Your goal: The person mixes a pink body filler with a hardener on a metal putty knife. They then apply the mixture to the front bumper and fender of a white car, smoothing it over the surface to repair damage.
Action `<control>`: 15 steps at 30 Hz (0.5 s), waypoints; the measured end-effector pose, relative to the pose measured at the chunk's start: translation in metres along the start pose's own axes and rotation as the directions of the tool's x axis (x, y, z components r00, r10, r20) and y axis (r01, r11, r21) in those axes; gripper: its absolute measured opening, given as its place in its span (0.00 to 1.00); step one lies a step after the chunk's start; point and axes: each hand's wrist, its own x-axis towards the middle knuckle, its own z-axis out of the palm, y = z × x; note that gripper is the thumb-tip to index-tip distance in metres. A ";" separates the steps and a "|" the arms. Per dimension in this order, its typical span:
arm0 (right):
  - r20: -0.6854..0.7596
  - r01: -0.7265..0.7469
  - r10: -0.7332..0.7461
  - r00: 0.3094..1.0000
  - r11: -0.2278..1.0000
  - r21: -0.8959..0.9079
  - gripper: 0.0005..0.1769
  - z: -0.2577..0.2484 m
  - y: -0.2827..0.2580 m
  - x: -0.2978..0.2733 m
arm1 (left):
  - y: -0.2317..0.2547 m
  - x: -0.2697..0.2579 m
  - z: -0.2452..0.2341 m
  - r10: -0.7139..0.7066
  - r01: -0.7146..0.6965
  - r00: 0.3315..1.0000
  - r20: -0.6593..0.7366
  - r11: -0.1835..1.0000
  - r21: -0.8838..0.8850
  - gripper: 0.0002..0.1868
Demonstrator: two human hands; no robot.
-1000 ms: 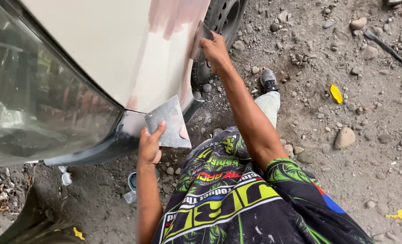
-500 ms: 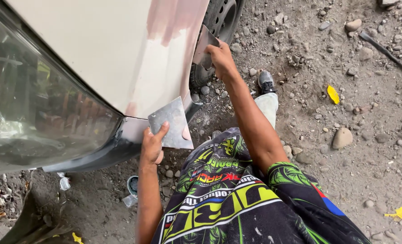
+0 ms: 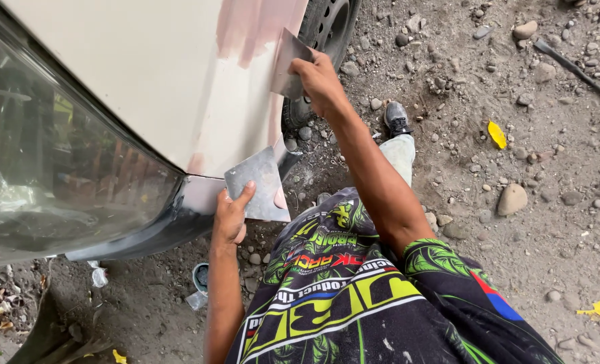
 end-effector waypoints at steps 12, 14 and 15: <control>-0.035 -0.096 0.103 0.994 0.982 0.162 0.11 -0.029 0.087 0.009 | -0.013 -0.003 -0.016 0.048 -0.048 0.999 0.001 0.999 -0.023 0.17; -0.048 -0.099 0.105 0.993 0.988 0.121 0.12 -0.015 0.080 0.006 | -0.013 -0.004 -0.017 0.043 -0.043 0.999 -0.001 0.999 -0.026 0.17; -0.064 -0.102 0.107 0.992 0.992 0.081 0.13 -0.008 0.076 0.005 | -0.013 -0.005 -0.017 0.038 -0.038 0.999 -0.001 0.999 -0.028 0.17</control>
